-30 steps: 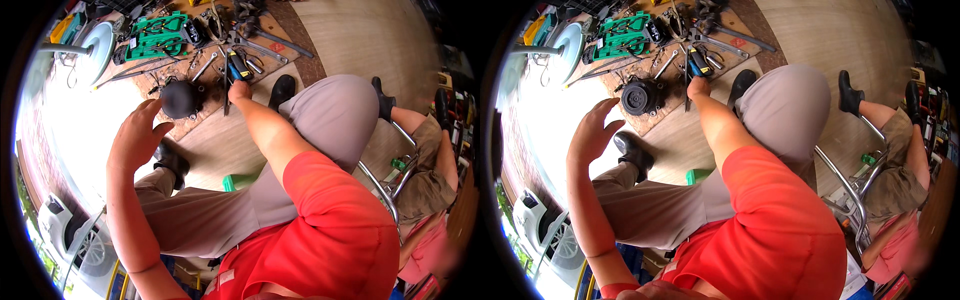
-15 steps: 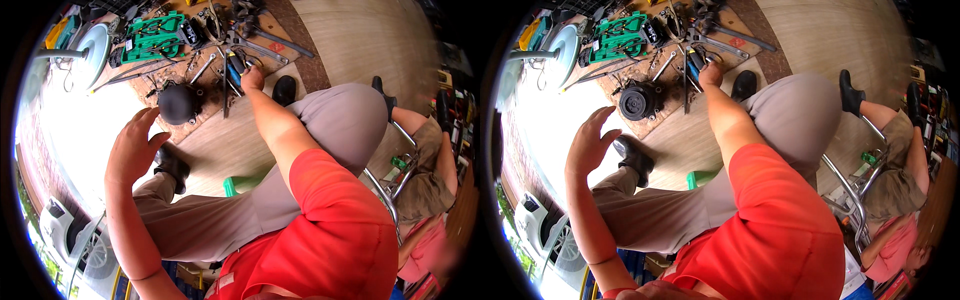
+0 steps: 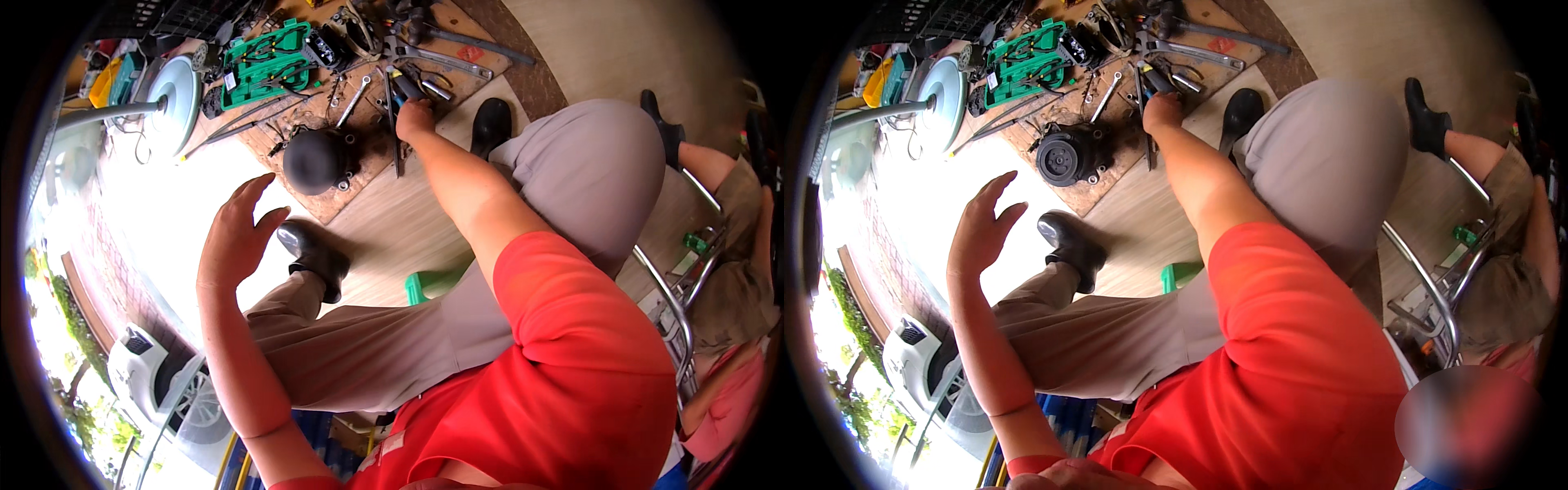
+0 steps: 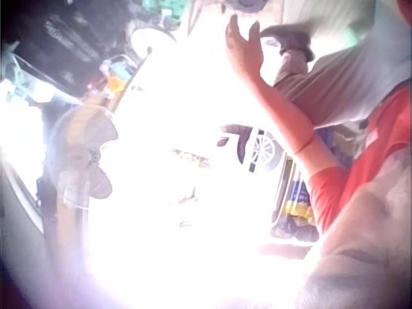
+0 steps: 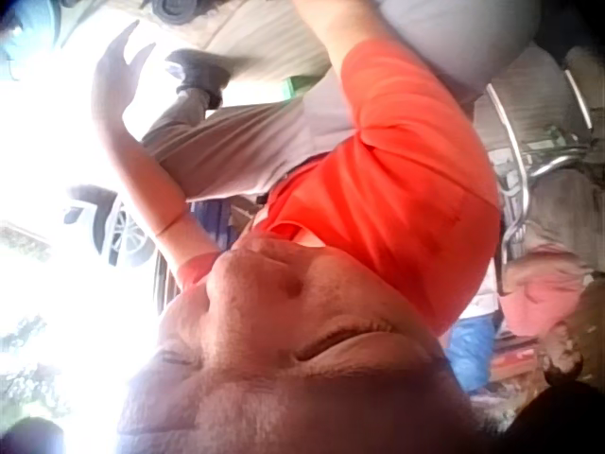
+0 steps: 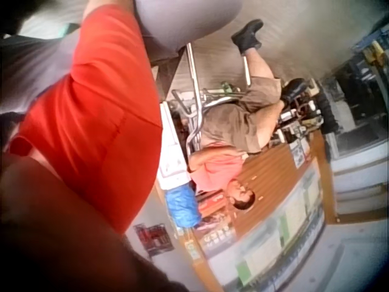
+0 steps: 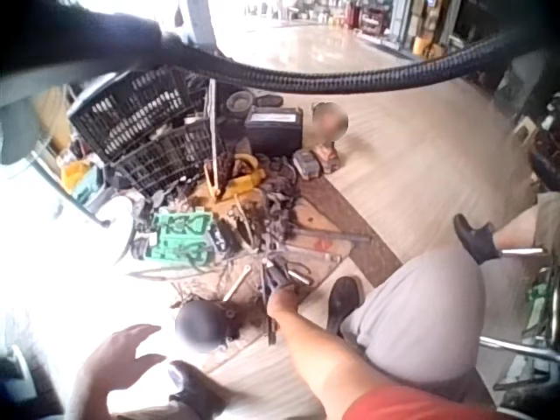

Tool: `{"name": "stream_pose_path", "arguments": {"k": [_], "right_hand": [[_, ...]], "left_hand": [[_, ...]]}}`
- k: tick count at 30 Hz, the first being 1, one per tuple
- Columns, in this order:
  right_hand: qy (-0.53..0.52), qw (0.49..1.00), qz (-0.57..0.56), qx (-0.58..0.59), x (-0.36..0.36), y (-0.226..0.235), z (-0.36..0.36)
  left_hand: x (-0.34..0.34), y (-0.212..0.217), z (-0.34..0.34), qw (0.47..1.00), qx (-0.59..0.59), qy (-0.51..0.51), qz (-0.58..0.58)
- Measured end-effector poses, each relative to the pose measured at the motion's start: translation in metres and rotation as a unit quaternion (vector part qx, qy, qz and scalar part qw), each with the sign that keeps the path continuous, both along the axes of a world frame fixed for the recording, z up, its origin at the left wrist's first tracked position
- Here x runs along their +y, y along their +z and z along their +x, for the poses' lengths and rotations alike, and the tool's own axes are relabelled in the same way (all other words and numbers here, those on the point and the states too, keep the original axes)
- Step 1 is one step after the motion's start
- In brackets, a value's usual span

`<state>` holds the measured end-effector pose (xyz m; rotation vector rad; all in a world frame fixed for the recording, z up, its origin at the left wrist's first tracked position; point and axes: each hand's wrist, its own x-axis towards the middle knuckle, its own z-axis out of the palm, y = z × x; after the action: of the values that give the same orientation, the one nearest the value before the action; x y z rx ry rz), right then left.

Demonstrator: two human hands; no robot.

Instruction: The person disassembles a small electric motor or compressor by using a screwdriver to remove screws from the casing and then pulling the components apart.

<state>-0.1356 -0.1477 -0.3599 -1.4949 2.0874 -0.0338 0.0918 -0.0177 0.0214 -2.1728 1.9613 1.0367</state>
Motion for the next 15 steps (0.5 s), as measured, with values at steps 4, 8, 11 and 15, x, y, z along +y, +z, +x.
{"name": "stream_pose_path", "arguments": {"k": [4,8,11,15], "right_hand": [[0.026,0.991,0.066,-0.111,-0.005,0.041,0.003],[-0.027,0.995,0.01,-0.1,-0.038,0.088,-0.01],[-0.002,0.988,-0.111,-0.105,-0.058,0.147,-0.001],[0.033,0.945,-0.247,-0.212,-0.082,0.2,0.007]], "left_hand": [[0.019,-0.006,0.021,1.0,-0.025,0.011,0.015],[0.024,-0.023,0.024,0.999,-0.034,0.011,0.03],[0.032,-0.041,0.031,0.998,-0.034,0.02,0.041],[0.033,-0.065,0.022,0.999,-0.038,0.024,0.027]]}}
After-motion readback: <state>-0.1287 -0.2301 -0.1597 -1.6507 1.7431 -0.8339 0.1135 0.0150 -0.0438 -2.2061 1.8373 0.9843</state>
